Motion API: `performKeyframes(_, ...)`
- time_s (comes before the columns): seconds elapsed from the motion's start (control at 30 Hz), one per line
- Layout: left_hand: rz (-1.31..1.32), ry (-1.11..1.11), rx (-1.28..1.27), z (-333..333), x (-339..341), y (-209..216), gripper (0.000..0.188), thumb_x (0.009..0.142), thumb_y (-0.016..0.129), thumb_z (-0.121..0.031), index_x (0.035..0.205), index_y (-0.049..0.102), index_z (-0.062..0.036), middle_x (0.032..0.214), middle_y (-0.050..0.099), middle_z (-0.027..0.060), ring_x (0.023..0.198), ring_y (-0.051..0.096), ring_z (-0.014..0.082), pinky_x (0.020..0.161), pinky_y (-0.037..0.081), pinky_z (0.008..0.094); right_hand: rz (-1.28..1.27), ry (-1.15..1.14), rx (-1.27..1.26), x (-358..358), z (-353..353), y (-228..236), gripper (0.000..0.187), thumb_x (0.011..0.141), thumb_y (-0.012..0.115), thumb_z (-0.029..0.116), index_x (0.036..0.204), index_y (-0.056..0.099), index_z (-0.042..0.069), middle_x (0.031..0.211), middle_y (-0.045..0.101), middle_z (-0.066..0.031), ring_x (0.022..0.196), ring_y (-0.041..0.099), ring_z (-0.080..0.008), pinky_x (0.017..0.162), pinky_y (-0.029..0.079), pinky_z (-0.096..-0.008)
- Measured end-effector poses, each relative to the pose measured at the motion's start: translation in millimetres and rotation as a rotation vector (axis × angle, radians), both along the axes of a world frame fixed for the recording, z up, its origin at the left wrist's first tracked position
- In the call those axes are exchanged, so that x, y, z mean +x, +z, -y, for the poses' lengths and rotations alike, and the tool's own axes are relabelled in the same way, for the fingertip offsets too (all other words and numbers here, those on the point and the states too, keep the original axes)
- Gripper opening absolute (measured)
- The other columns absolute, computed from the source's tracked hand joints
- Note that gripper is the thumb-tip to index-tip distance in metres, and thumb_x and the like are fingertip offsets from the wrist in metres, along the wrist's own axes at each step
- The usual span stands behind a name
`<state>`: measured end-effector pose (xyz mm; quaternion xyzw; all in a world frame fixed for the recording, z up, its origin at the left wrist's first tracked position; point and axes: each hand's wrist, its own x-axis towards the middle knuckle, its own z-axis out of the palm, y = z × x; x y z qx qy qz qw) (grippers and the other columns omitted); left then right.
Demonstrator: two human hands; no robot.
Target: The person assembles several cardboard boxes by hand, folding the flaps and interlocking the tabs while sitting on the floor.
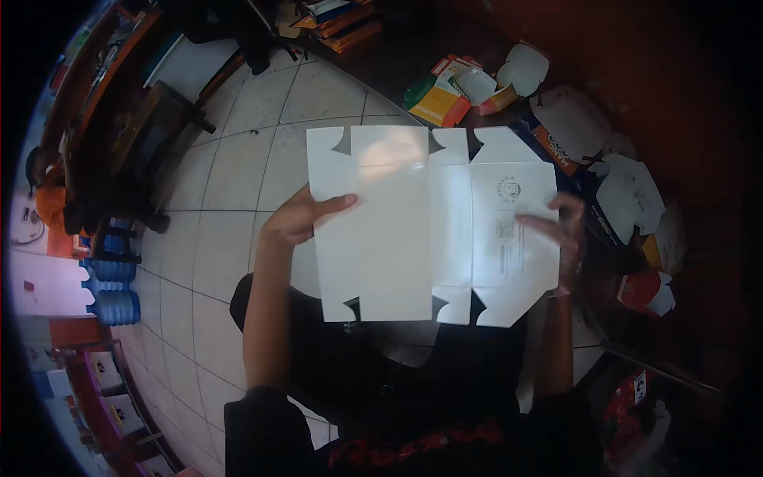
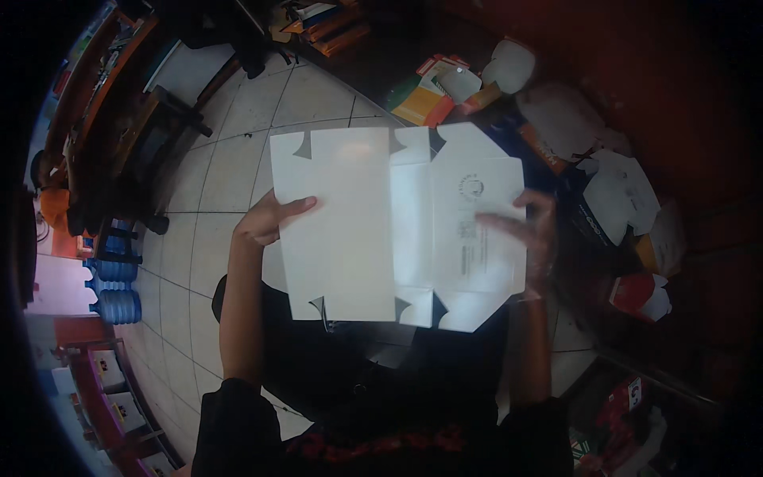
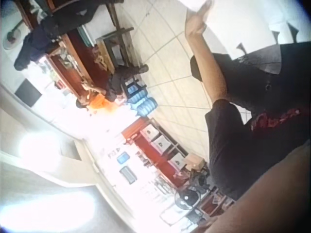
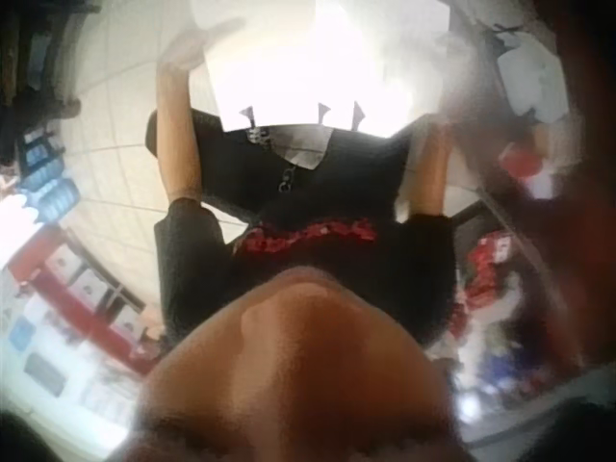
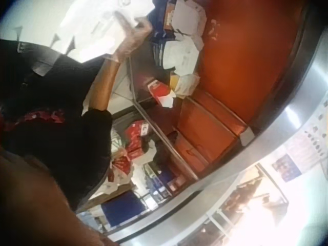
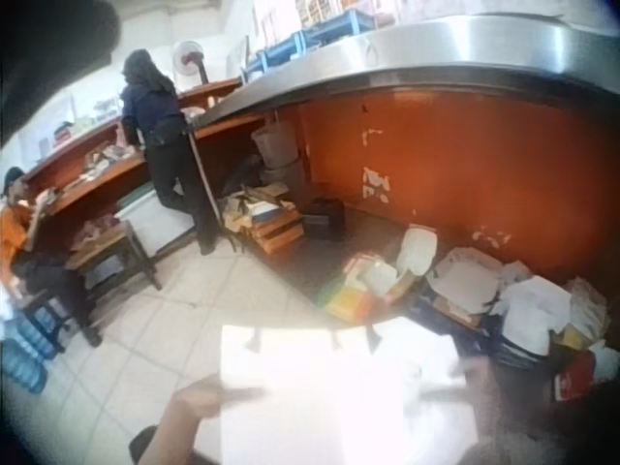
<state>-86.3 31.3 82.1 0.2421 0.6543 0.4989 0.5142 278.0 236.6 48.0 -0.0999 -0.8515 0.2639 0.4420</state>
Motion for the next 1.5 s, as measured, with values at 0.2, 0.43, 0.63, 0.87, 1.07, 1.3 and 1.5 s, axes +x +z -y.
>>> performKeyframes(0.2,-0.157,0.084,0.005,3.2,1.8,23.7,0.075,0.086,0.081,-0.023,0.14,0.041,0.0093,0.127,0.06,0.0271,0.117,0.063,0.0349,0.094,0.056,0.0412,-0.537,0.324,-1.395,-5.4,1.7,-24.0,0.097,0.085,0.075,0.024,0.16,0.015,0.01,0.147,0.041,-0.0213,0.131,0.052,-0.0338,0.107,0.051,-0.0434)
performKeyframes(0.43,-0.22,0.269,0.014,-8.1,11.0,15.0,0.07,0.087,0.08,-0.024,0.139,0.044,0.0064,0.125,0.061,0.0242,0.114,0.064,0.0317,0.094,0.056,0.0424,-0.022,-0.095,-1.338,-48.5,15.7,-26.0,0.049,0.098,0.068,0.023,0.138,0.053,0.001,0.12,0.066,-0.012,0.111,0.063,-0.0176,0.095,0.05,-0.0305)
performKeyframes(0.63,0.0,0.002,0.172,7.0,23.7,15.8,0.058,0.093,0.074,-0.026,0.137,0.05,0.0032,0.131,0.06,0.0158,0.122,0.059,0.0245,0.103,0.048,0.0368,-0.242,-0.283,-1.435,-68.2,3.3,-49.8,0.052,0.097,0.069,0.038,0.13,0.06,-0.001,0.115,0.068,-0.0101,0.103,0.064,-0.0159,0.092,0.05,-0.0288)
performKeyframes(0.87,-0.25,-0.039,0.168,-19.1,65.6,-14.1,0.051,0.102,0.063,-0.028,0.14,0.05,0.0029,0.134,0.059,0.0138,0.126,0.053,0.0214,0.105,0.042,0.0344,0.342,-0.242,-1.351,-125.8,55.7,-46.2,0.071,0.101,0.052,0.056,0.148,0.047,0.004,0.14,0.057,-0.0162,0.131,0.051,-0.0275,0.114,0.036,-0.0402)
performKeyframes(1.07,-0.332,-0.165,0.243,-18.0,95.0,-10.5,0.044,0.104,0.06,-0.024,0.141,0.052,0.0002,0.135,0.059,0.0113,0.127,0.052,0.0197,0.107,0.041,0.0342,-0.025,-0.015,-1.228,-181.7,77.5,-101.3,0.066,0.106,0.038,0.055,0.137,0.053,-0.001,0.125,0.063,-0.0173,0.116,0.058,-0.0255,0.101,0.044,-0.0371)
performKeyframes(1.3,-0.509,-0.086,0.367,-18.8,91.6,-2.5,0.056,0.1,0.064,-0.018,0.146,0.044,0.006,0.14,0.057,0.0173,0.129,0.052,0.0211,0.111,0.038,0.0332,-0.132,-0.091,-1.218,-167.6,65.1,-70.7,0.045,0.108,0.046,0.035,0.135,0.057,0.0,0.114,0.067,-0.0097,0.104,0.06,-0.0189,0.094,0.047,-0.0359)
performKeyframes(1.5,-0.449,0.475,0.175,-26.7,59.0,-12.6,0.047,0.102,0.06,-0.022,0.135,0.051,0.0105,0.119,0.067,0.0183,0.11,0.062,0.0216,0.097,0.046,0.0336,0.221,-0.132,-1.05,-141.2,103.8,-25.2,0.044,0.107,0.05,0.035,0.129,0.062,-0.001,0.115,0.07,-0.0153,0.101,0.065,-0.0202,0.088,0.05,-0.0375)
